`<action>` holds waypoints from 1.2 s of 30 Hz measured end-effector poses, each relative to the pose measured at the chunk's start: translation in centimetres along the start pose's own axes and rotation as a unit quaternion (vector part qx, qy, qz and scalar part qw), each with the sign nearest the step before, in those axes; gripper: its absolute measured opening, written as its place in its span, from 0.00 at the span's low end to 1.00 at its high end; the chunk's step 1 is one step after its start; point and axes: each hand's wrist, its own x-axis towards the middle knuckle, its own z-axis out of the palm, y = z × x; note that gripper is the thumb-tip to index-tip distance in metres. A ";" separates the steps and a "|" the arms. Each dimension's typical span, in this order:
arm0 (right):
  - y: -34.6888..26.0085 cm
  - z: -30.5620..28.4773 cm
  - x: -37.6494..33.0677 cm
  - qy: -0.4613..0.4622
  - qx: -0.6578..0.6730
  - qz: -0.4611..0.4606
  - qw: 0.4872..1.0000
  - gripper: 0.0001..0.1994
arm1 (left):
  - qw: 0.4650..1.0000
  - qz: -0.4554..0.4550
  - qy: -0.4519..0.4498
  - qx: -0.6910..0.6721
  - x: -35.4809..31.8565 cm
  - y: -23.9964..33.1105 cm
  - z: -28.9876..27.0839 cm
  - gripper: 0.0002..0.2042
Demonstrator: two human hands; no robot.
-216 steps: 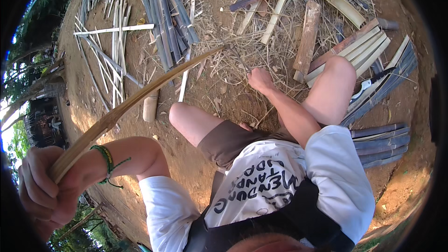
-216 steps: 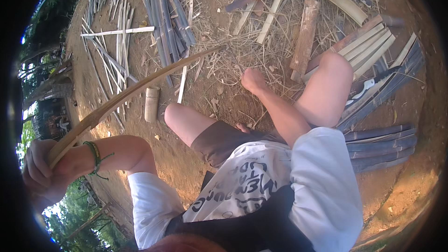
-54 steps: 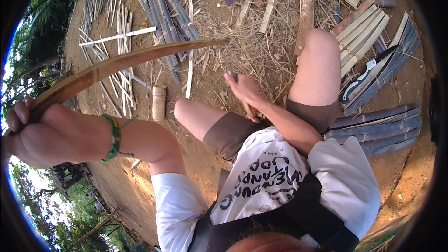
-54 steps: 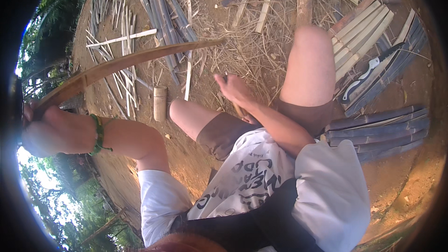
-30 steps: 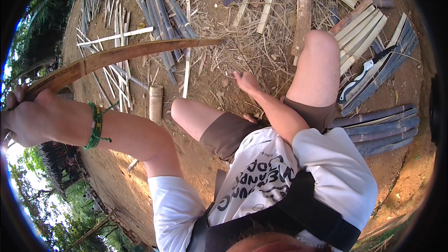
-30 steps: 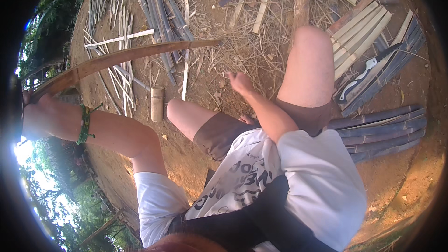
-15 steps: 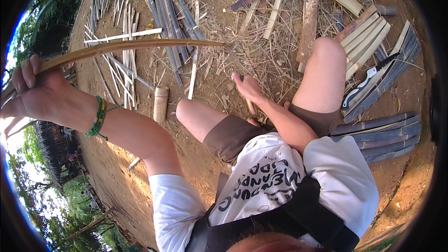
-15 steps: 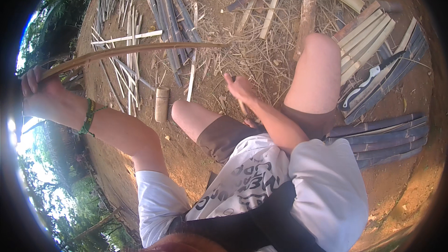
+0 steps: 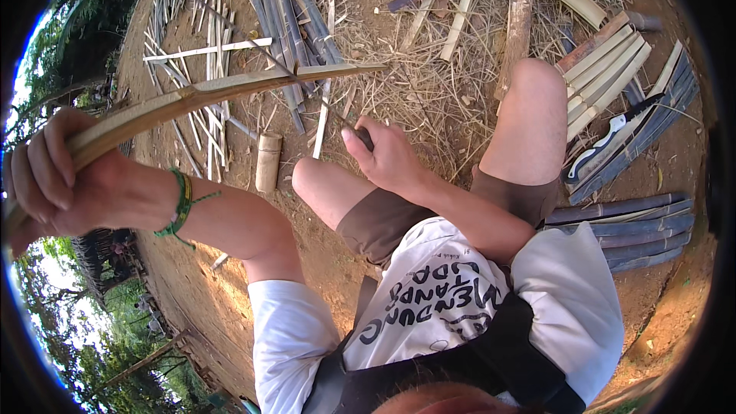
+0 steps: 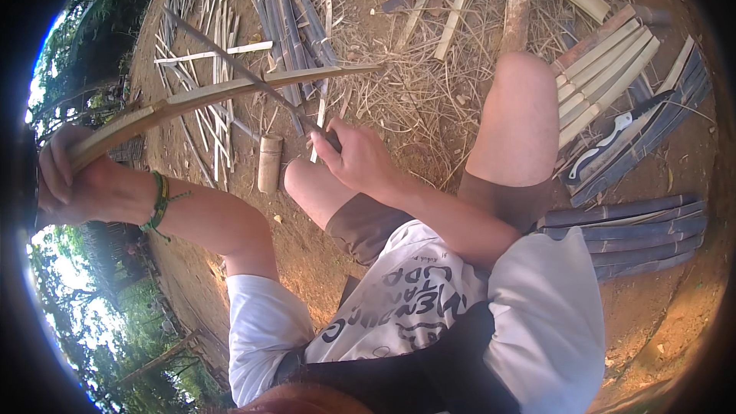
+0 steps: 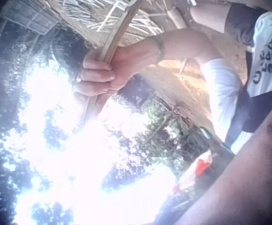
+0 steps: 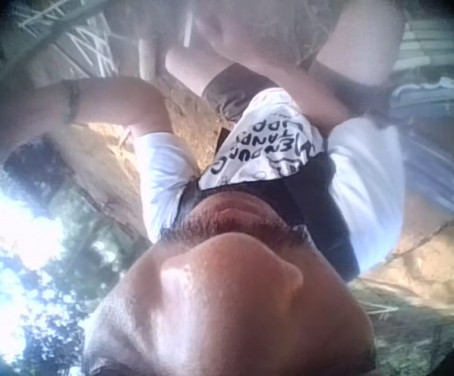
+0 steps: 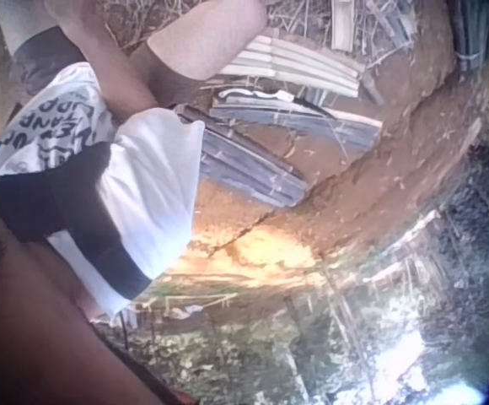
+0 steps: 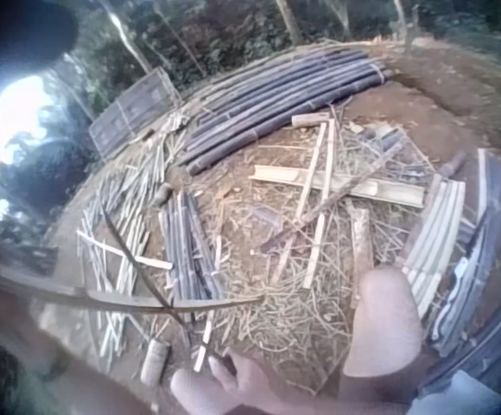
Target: The person is using a knife to shave and refine strips of bamboo while sitting on the ground.
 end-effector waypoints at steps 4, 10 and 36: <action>-3.0 -0.4 -0.6 0.002 -0.019 -0.013 1.000 0.18 | 0.999 0.009 0.034 -0.007 -0.6 0.3 -0.7 0.18; -4.1 -0.7 -1.3 0.016 -0.054 -0.075 0.996 0.18 | 0.999 0.029 0.043 0.011 -1.7 -1.1 1.3 0.20; 0.1 -1.3 -1.1 -0.011 -0.020 0.004 1.000 0.21 | 0.998 0.060 0.010 0.019 -2.5 -0.7 2.2 0.21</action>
